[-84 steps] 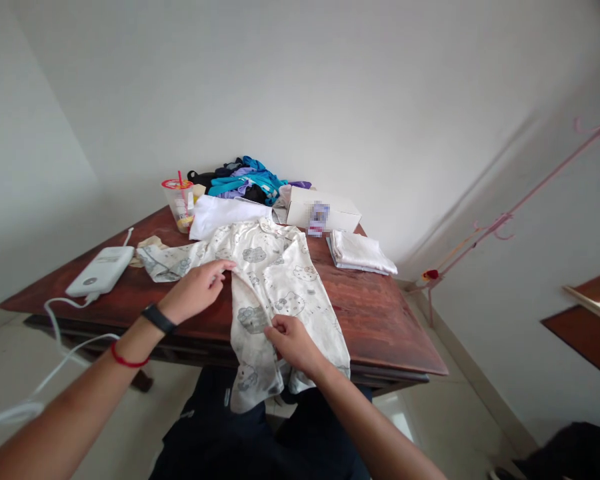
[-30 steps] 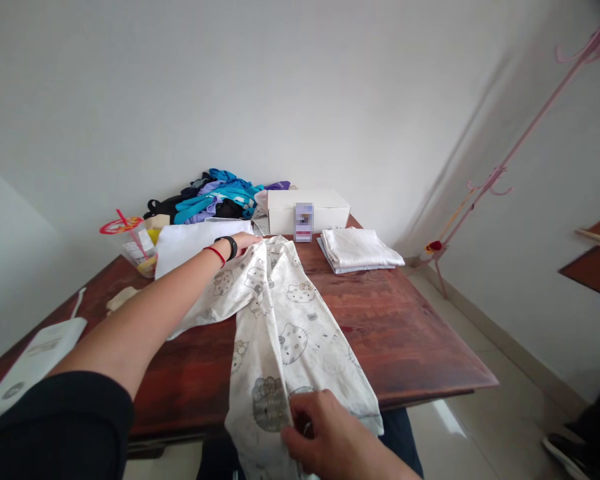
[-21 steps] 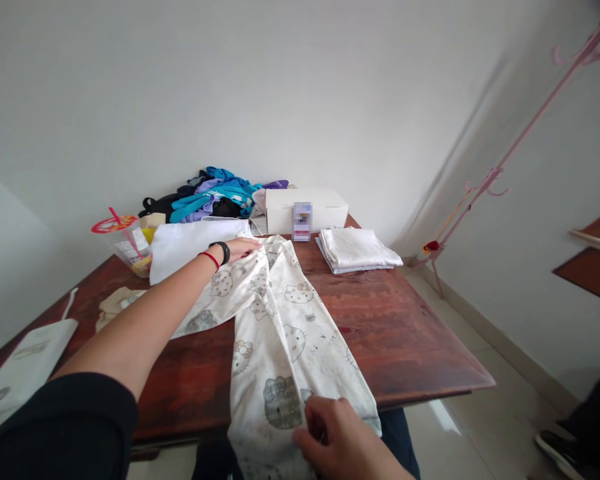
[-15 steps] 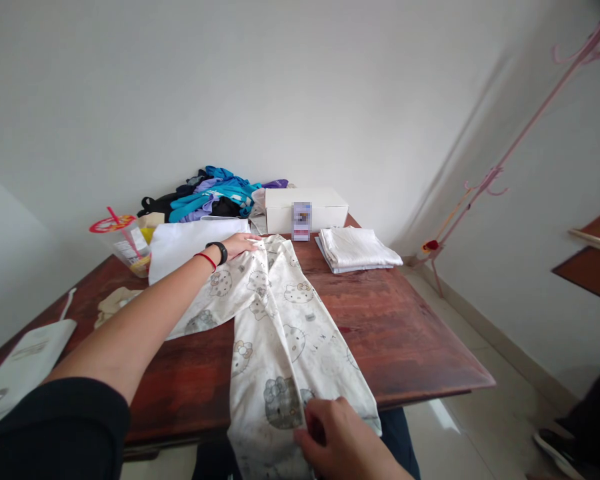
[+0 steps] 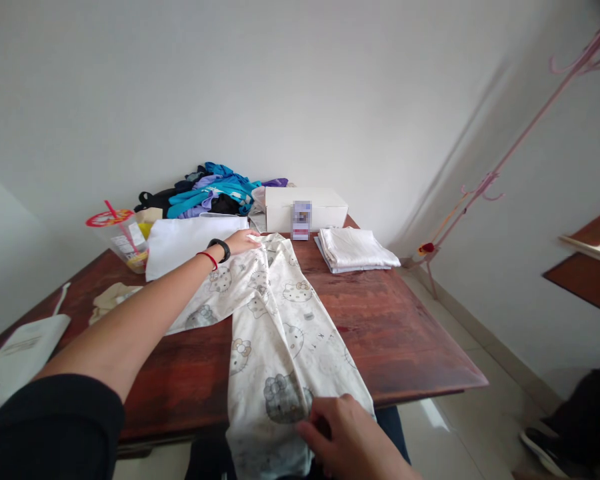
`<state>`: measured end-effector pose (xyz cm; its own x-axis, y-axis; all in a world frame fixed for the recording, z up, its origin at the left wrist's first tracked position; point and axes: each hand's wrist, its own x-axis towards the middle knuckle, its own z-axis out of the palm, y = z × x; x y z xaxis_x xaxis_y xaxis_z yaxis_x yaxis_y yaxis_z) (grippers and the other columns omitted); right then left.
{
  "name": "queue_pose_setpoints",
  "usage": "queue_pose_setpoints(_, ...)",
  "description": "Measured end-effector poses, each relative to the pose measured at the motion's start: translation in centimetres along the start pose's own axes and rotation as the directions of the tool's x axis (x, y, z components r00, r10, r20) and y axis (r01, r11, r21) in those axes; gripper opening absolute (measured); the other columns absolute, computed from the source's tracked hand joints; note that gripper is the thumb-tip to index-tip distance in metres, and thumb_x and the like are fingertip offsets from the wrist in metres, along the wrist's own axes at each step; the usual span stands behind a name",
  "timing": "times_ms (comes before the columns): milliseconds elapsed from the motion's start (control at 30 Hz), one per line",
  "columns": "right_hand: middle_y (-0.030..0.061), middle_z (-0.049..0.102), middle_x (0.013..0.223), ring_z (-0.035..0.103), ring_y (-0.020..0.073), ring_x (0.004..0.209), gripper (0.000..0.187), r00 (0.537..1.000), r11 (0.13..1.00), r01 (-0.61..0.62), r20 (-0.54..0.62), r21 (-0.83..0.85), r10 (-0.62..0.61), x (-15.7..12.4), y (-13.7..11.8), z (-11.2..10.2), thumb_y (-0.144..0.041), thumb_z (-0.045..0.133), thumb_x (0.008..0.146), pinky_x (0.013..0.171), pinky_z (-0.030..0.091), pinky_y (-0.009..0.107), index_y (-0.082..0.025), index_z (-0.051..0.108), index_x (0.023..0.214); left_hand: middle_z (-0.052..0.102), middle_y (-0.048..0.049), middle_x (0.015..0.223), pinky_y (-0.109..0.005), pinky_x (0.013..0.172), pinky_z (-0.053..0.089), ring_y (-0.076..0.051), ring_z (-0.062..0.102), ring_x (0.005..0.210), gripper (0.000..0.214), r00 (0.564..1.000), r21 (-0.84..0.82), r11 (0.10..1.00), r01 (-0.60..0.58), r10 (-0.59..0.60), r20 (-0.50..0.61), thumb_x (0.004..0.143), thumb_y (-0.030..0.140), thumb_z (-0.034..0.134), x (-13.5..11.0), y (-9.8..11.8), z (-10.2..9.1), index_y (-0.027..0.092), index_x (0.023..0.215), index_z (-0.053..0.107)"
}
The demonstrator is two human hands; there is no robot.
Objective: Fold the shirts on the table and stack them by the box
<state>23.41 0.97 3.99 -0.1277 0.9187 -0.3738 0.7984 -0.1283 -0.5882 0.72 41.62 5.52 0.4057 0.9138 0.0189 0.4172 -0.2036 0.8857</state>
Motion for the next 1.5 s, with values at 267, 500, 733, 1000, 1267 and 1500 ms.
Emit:
queue_pose_setpoints(267,0.0116,0.074,0.1,0.069,0.0265,0.092,0.044,0.942,0.97,0.145,-0.273,-0.197,-0.196,9.4,-5.3,-5.0,-0.052,0.065,0.088,0.075,0.042,0.031,-0.017,0.062,0.115,0.075,-0.0056,0.079,-0.034,0.078,0.052,-0.029,0.071,0.086,0.069,0.999,0.082,0.997,0.009,-0.012,0.042,0.049,0.032,0.086,-0.5,1.0,-0.4,0.014,0.114,0.068)
queue_pose_setpoints(500,0.019,0.074,0.105,0.071,0.0349,0.097,0.052,0.928,0.923,0.055,-0.321,-0.38,-0.188,17.7,-7.6,-4.0,-0.057,0.057,0.089,0.076,0.049,0.038,-0.013,0.064,0.116,0.077,-0.0076,0.094,-0.034,0.087,0.053,-0.026,0.07,0.095,0.053,0.999,0.089,0.995,-0.036,0.039,-0.026,0.063,0.042,0.076,0.0,0.3,0.0,0.015,0.108,0.071)
queue_pose_setpoints(733,0.0172,0.075,0.1,0.072,0.0292,0.092,0.035,0.919,0.931,0.048,-0.348,-0.363,-0.183,18.3,-6.2,-3.6,-0.04,0.048,0.096,0.076,0.048,0.033,-0.015,0.072,0.105,0.076,-0.0101,0.094,-0.035,0.079,0.056,-0.027,0.071,0.086,0.038,0.993,0.265,0.964,-0.023,0.054,-0.108,0.071,0.036,0.066,1.1,-1.3,-0.1,0.016,0.102,0.073)
queue_pose_setpoints(1000,0.013,0.076,0.09,0.071,0.0279,0.082,0.06,0.875,0.946,0.121,-0.417,-0.301,-0.245,18.1,-5.6,-3.0,-0.073,0.046,0.091,0.068,0.044,0.031,-0.018,0.07,0.092,0.073,-0.008,0.118,-0.034,0.101,0.048,-0.028,0.064,0.115,0.044,0.996,0.539,0.84,-0.061,0.082,-0.016,0.068,0.025,0.06,1.0,-0.4,-5.5,0.019,0.11,0.072)
queue_pose_setpoints(1267,0.009,0.074,0.078,0.069,0.0219,0.076,0.061,0.91,0.988,0.105,-0.389,-0.113,-0.141,18.5,-5.2,-3.9,-0.062,0.031,0.101,0.062,0.037,0.027,-0.02,0.069,0.08,0.071,-0.0093,0.121,-0.034,0.103,0.045,-0.029,0.062,0.115,0.043,0.976,0.63,0.757,-0.174,0.046,0.214,0.066,0.037,0.072,1.0,-0.7,-7.7,0.018,0.104,0.073)
queue_pose_setpoints(1500,0.0092,0.076,0.09,0.07,0.0239,0.087,0.039,0.948,0.987,0.159,-0.276,-0.016,-0.158,23.0,-7.2,-9.0,-0.056,0.056,0.091,0.07,0.045,0.028,-0.02,0.071,0.09,0.057,-0.0117,0.142,-0.037,0.115,0.031,-0.026,0.05,0.125,0.03,0.946,0.594,0.755,-0.278,0.109,0.304,0.074,0.034,0.07,2.0,-0.3,-7.8,0.013,0.095,0.071)
